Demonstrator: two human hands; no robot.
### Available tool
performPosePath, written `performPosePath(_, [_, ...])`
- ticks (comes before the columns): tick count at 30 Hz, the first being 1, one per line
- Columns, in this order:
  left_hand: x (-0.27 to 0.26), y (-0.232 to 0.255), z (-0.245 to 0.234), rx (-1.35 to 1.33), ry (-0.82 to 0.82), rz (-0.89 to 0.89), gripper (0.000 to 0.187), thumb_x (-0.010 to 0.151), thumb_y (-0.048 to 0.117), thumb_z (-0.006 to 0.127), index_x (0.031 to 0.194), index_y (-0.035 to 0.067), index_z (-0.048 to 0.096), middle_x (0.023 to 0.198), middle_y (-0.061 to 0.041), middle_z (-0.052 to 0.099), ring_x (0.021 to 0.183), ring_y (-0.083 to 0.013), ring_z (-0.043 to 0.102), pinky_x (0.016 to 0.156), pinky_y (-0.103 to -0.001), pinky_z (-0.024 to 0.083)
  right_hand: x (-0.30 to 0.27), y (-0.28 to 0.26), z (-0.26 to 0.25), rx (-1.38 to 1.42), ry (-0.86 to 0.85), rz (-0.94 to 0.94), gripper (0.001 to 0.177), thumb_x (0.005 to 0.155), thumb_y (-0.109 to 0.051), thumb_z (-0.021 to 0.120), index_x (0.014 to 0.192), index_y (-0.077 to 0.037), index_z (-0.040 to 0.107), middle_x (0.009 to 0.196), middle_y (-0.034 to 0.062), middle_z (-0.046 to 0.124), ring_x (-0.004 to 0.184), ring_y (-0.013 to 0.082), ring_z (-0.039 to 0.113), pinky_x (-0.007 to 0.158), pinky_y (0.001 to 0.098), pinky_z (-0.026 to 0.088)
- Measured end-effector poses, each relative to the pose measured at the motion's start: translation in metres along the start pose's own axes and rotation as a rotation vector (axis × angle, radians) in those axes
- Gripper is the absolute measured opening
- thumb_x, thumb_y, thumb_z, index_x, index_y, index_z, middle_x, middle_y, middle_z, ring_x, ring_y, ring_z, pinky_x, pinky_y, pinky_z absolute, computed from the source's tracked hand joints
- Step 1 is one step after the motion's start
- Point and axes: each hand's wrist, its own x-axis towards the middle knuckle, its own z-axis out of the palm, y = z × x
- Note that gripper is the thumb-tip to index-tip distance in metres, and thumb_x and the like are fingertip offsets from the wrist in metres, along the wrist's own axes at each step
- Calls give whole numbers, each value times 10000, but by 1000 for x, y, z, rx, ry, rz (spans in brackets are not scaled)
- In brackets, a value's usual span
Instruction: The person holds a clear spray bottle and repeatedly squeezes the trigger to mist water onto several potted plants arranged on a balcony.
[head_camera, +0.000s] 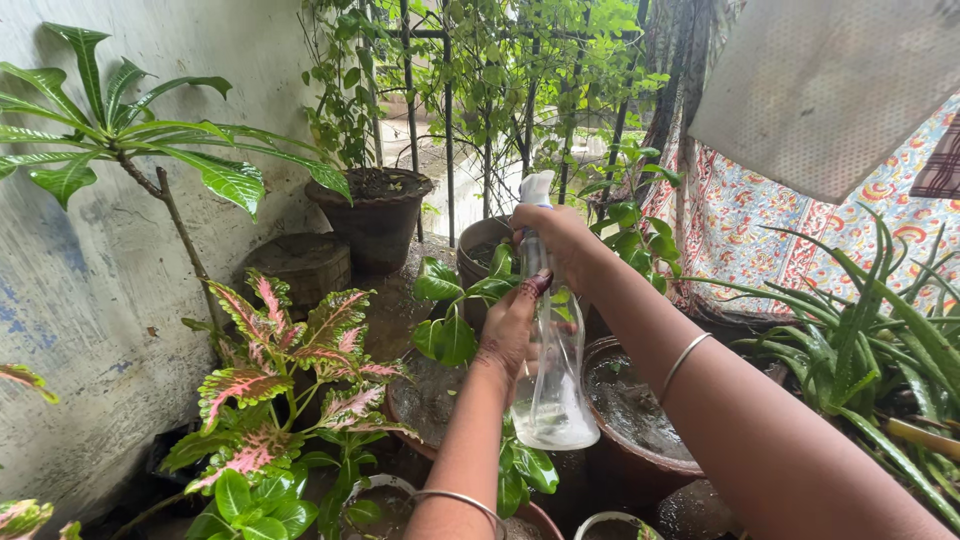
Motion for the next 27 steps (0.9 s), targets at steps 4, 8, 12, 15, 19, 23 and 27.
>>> performPosePath(4, [17,-14,8,-54,-40,23,558,891,515,635,1303,138,655,991,-79,743,762,-182,761,593,-347,629,-4,-5,-19,3,-10,32,285,785,-208,711,988,-28,624,761,41,631,586,160,596,513,330,505])
performPosePath(8, [22,-19,23,-69,-76,18,561,891,517,663,1290,123,669,997,-80,743,756,-185,760,617,-343,627,-4,-6,-36,-71,85,5,270,796,-202,710,982,-21,636,778,47,639,592,154,591,518,331,495])
performPosePath(12, [20,-18,35,-38,-54,-42,560,862,526,677,1289,164,671,997,-98,744,712,-171,748,587,-341,590,-11,-15,-46,-68,98,33,252,796,-193,700,968,-22,633,766,59,633,585,178,592,508,350,496])
performPosePath(15, [31,-22,46,-160,-95,37,587,864,487,699,1324,123,669,1066,-74,715,686,-185,738,592,-361,610,-20,-23,-54,-29,61,66,251,802,-194,695,990,-46,618,770,55,648,602,178,614,517,349,508])
performPosePath(19, [41,-33,56,-156,-122,55,612,873,472,699,1343,83,655,1038,-106,692,654,-206,711,551,-363,587,-27,-26,-66,-2,10,59,276,807,-178,685,1023,-31,596,781,65,658,635,182,656,572,361,588])
performPosePath(23, [37,-30,60,5,-83,36,636,866,538,666,1349,125,652,1036,-75,715,722,-155,723,608,-308,584,-26,-26,-73,-14,108,47,305,827,-194,677,1075,-40,593,769,69,655,612,196,634,528,368,534])
performPosePath(27, [31,-15,65,58,-71,-22,675,858,577,648,1334,99,617,992,-89,743,742,-142,731,621,-309,571,-29,-33,-78,-2,93,17,350,839,-181,704,1120,-22,570,778,57,645,615,182,632,532,359,523])
